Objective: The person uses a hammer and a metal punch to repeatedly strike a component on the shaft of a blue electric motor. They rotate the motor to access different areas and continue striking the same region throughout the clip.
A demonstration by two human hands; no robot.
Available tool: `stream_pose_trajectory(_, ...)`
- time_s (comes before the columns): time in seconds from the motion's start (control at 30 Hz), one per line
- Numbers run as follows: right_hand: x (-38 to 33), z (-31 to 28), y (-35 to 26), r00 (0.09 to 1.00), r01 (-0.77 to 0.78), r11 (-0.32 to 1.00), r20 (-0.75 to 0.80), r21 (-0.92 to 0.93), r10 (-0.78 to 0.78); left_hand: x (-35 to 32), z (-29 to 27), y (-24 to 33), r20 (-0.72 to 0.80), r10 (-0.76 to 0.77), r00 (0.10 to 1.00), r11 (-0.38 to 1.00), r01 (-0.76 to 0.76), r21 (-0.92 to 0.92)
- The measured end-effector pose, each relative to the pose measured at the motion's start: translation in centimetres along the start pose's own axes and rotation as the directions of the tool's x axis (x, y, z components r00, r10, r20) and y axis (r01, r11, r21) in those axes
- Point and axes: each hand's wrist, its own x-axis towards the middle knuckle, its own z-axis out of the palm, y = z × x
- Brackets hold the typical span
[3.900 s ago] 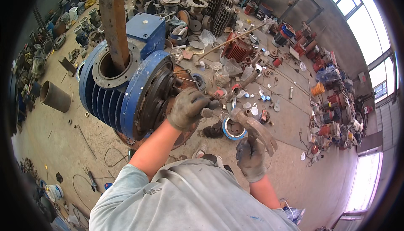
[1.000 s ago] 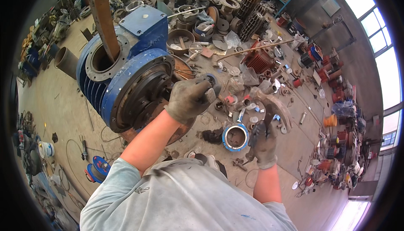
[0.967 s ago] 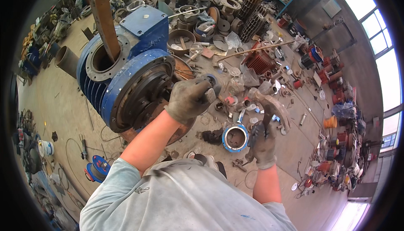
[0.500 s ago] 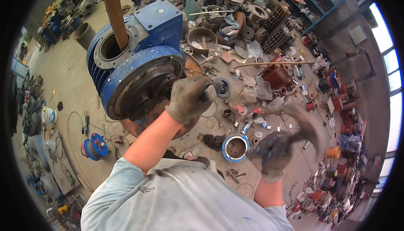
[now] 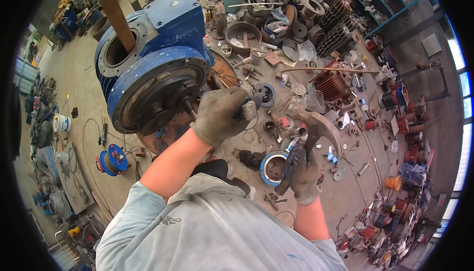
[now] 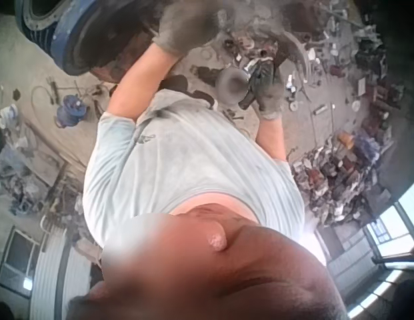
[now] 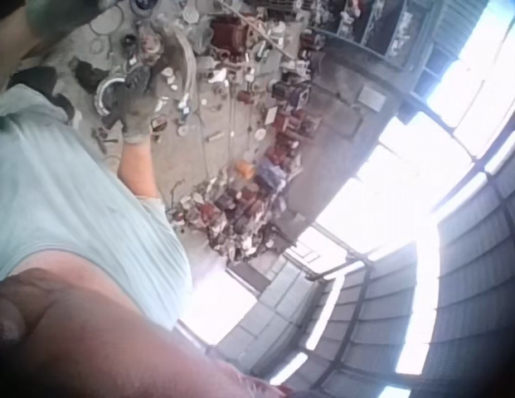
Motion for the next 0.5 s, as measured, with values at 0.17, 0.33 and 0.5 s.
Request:
stream_pose_trajectory(0.17,1.1,-0.9,2.4,0.995,-0.092,0.987,0.028,-0.129,0.097,0.3,0.0,-1.3,0.026,-0.068,0.997,0.998,0.068,0.003)
stream_pose_trajectory(0.33,3.2,-1.0,4.3,0.988,-0.122,0.977,0.076,-0.173,0.137,1.1,-0.4,-2.4,0.021,-0.121,0.992,0.993,0.121,0.008)
stream_pose_trajectory(0.5,5.4,-0.6,3.6,0.991,-0.059,0.959,0.097,-0.279,0.089,1.6,-0.2,-2.3,0.010,-0.117,0.993,0.993,0.117,-0.004)
